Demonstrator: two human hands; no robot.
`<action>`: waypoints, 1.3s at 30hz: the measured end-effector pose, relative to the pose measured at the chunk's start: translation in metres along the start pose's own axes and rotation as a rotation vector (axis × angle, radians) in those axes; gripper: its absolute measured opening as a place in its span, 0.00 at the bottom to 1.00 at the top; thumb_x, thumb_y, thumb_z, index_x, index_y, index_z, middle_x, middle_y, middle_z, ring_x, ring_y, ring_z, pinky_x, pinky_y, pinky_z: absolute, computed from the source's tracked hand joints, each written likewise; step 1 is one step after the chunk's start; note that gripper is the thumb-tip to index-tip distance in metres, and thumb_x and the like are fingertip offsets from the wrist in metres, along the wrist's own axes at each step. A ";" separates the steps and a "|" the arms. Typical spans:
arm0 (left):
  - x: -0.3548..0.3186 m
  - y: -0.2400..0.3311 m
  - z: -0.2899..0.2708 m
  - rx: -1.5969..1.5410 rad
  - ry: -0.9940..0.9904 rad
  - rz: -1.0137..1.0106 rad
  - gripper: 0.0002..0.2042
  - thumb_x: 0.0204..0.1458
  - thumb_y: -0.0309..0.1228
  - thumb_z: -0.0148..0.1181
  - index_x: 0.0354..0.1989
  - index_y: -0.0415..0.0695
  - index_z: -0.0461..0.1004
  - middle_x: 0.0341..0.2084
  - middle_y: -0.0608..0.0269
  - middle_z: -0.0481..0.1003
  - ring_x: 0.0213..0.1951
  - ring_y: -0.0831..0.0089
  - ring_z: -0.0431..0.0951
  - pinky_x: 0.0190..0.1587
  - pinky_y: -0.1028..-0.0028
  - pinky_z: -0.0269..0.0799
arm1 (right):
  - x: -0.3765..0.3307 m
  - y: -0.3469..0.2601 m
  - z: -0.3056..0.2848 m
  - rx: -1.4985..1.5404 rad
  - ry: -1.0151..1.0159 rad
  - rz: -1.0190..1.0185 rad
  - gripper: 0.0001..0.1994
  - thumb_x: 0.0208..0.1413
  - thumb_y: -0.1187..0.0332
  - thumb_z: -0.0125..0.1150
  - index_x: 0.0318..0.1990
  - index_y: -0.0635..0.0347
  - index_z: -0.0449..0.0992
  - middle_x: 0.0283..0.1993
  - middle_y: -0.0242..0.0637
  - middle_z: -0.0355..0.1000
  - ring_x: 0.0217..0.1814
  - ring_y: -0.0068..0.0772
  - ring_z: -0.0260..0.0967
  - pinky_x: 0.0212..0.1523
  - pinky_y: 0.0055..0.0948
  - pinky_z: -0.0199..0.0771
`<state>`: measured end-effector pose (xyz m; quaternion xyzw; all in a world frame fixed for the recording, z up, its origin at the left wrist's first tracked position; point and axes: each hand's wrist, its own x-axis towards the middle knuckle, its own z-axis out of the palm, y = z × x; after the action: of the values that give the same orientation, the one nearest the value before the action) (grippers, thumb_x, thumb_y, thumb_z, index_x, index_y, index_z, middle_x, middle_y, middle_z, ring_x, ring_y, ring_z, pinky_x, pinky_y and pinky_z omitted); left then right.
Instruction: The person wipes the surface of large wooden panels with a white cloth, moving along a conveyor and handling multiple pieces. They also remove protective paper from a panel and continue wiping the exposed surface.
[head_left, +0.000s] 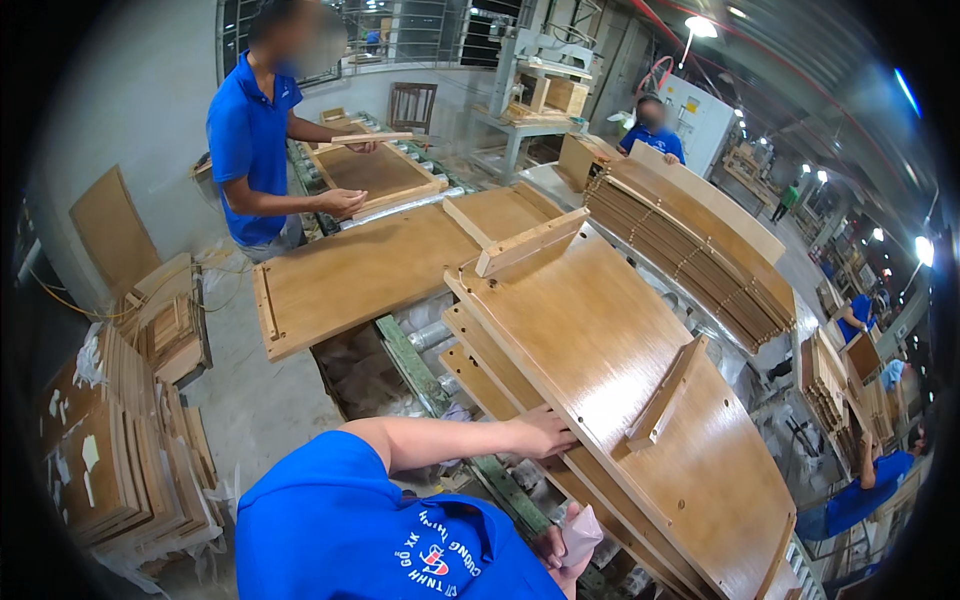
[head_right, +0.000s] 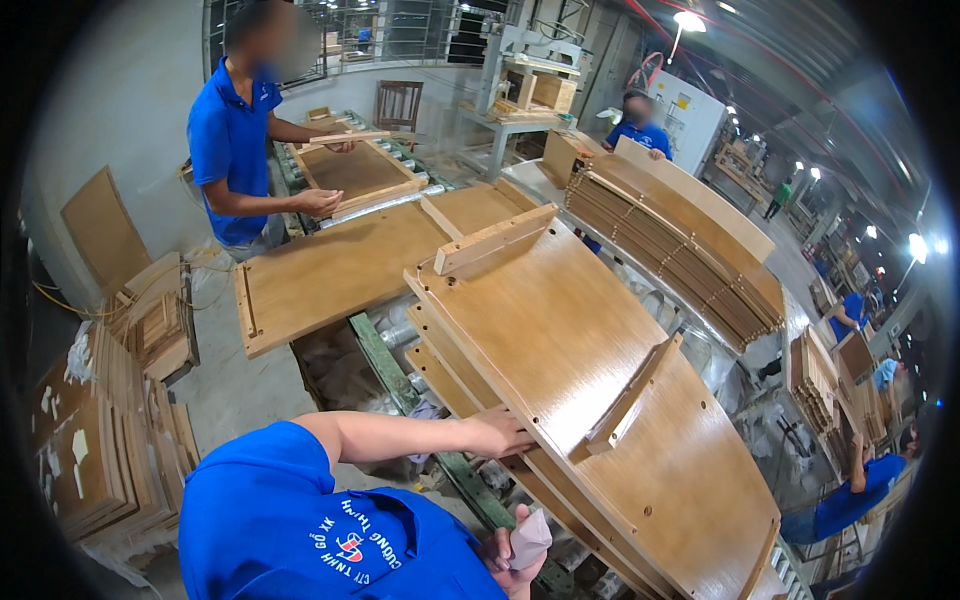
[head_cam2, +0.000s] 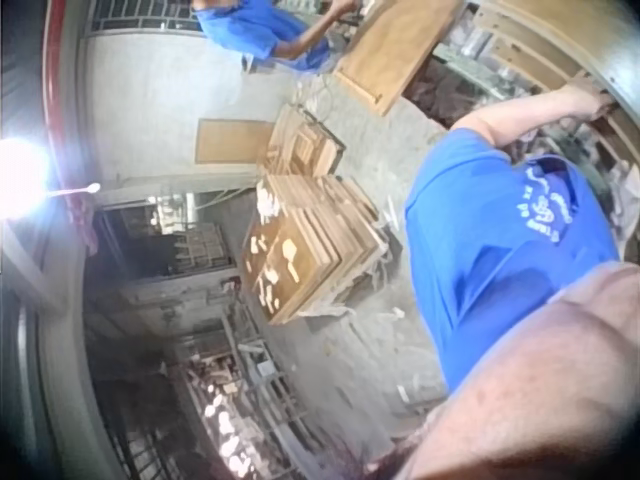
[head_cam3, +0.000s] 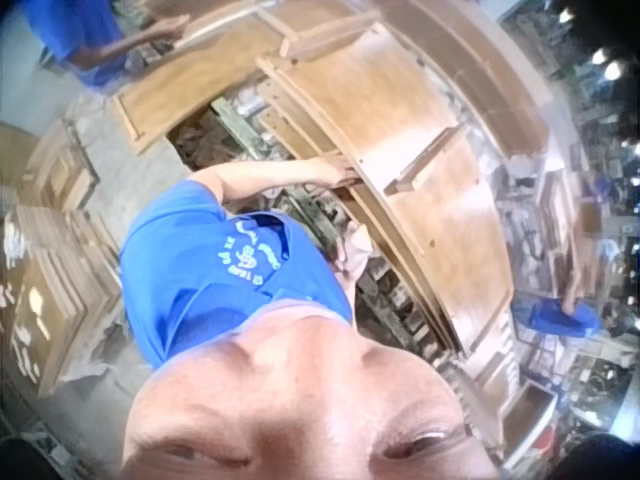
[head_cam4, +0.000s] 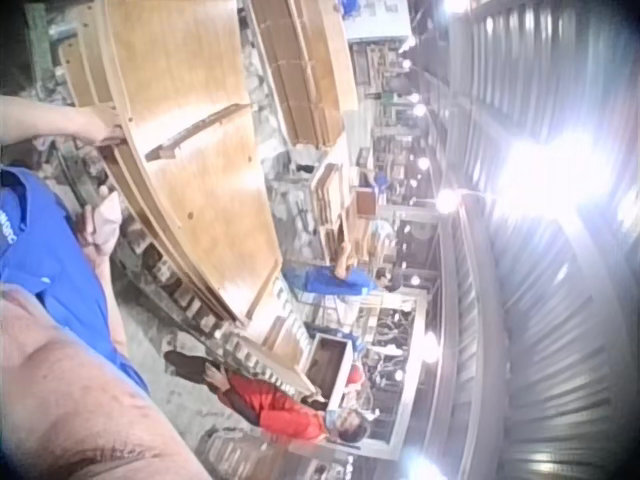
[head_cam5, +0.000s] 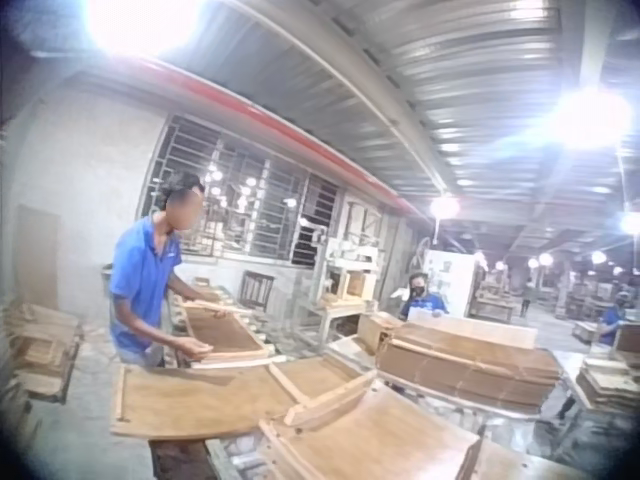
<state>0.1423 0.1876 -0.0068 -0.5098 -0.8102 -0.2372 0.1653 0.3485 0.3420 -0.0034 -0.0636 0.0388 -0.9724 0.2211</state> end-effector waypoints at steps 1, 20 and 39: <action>0.010 0.002 0.005 -0.064 -0.078 -0.087 0.15 0.50 0.33 0.50 0.46 0.43 0.70 0.47 0.51 0.69 0.51 0.55 0.67 0.54 0.59 0.60 | -0.004 0.000 0.001 0.011 0.023 -0.007 0.25 0.58 0.49 0.33 0.63 0.37 0.55 0.24 0.39 0.62 0.16 0.26 0.56 0.19 0.24 0.59; 0.066 0.008 0.056 -0.280 -0.081 -0.368 0.18 0.49 0.41 0.49 0.38 0.40 0.73 0.38 0.43 0.73 0.42 0.50 0.72 0.46 0.60 0.67 | -0.004 0.001 0.001 0.021 0.084 -0.202 0.26 0.58 0.47 0.29 0.63 0.38 0.55 0.31 0.39 0.65 0.21 0.29 0.60 0.19 0.27 0.60; 0.057 0.007 0.053 -0.224 -0.284 -0.457 0.20 0.50 0.43 0.48 0.43 0.41 0.71 0.43 0.46 0.72 0.48 0.51 0.70 0.51 0.60 0.63 | -0.002 -0.007 0.007 0.028 0.022 -0.137 0.30 0.59 0.41 0.30 0.61 0.50 0.57 0.32 0.46 0.65 0.19 0.28 0.58 0.21 0.25 0.57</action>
<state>0.1231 0.2622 -0.0199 -0.3572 -0.8879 -0.2824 -0.0649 0.3483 0.3491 0.0036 -0.0522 0.0234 -0.9863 0.1545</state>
